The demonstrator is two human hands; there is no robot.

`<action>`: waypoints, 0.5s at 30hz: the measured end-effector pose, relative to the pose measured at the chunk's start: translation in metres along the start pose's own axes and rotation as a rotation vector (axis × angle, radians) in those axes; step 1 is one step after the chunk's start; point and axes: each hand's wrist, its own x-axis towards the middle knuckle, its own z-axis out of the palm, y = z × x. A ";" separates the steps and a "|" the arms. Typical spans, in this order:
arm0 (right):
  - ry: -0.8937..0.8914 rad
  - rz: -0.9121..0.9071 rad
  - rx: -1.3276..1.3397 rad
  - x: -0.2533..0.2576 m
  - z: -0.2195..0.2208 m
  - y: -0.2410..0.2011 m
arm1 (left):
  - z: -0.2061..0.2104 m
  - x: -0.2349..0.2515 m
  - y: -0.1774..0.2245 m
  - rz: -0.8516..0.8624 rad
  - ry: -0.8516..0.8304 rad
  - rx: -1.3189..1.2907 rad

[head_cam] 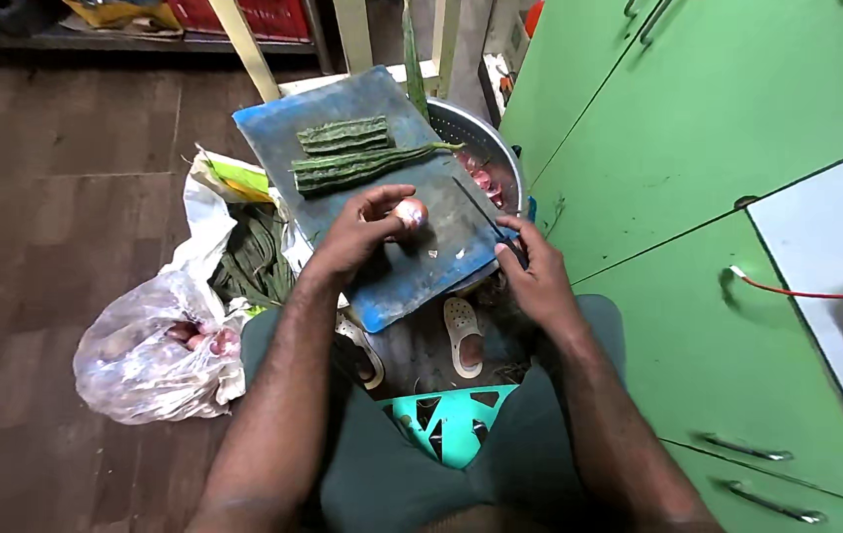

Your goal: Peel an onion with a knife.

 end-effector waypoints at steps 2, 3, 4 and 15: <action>-0.076 -0.006 -0.042 -0.015 -0.007 -0.002 | -0.003 0.001 -0.002 0.019 0.059 -0.011; -0.100 -0.020 -0.060 -0.023 -0.008 -0.003 | -0.006 0.002 -0.002 0.026 0.098 -0.032; -0.123 -0.040 -0.069 -0.033 -0.007 -0.005 | -0.008 0.002 -0.002 0.032 0.144 -0.045; 0.109 0.069 -0.258 -0.044 -0.022 0.011 | -0.012 0.002 -0.007 0.015 0.217 -0.037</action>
